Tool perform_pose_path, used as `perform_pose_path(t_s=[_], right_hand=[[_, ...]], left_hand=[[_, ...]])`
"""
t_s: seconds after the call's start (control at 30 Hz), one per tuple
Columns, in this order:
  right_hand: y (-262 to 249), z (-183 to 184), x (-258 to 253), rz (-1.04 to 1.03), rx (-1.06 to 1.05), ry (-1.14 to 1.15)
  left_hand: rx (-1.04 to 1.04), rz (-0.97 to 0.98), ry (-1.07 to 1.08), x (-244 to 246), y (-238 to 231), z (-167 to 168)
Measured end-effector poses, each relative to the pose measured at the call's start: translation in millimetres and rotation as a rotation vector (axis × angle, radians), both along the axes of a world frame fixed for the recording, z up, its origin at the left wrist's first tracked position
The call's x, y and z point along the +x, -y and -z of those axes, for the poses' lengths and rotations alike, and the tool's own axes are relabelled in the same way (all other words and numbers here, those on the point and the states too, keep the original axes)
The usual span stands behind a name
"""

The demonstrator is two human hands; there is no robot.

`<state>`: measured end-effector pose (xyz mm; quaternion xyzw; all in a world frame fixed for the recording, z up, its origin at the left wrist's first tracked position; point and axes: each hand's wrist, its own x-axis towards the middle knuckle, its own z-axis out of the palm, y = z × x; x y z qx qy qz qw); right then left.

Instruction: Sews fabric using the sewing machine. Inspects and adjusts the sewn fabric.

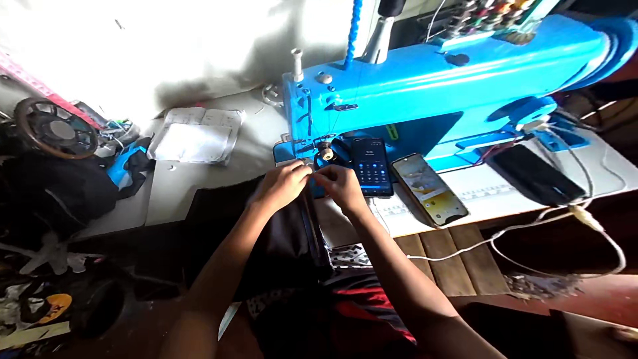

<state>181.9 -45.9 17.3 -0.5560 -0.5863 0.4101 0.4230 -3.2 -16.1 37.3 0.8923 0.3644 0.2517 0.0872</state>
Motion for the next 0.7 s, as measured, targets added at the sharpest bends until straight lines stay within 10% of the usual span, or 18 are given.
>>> perform_pose_path(t_s=[0.5,0.7], right_hand=[[-25,-25,4,0.051,-0.047,0.272],[15,10,-16,-0.08,0.154,0.375]], left_hand=[[-0.309,-0.279,0.286,-24,-22,13],[-0.251,-0.072,0.589,-43,11,-21]])
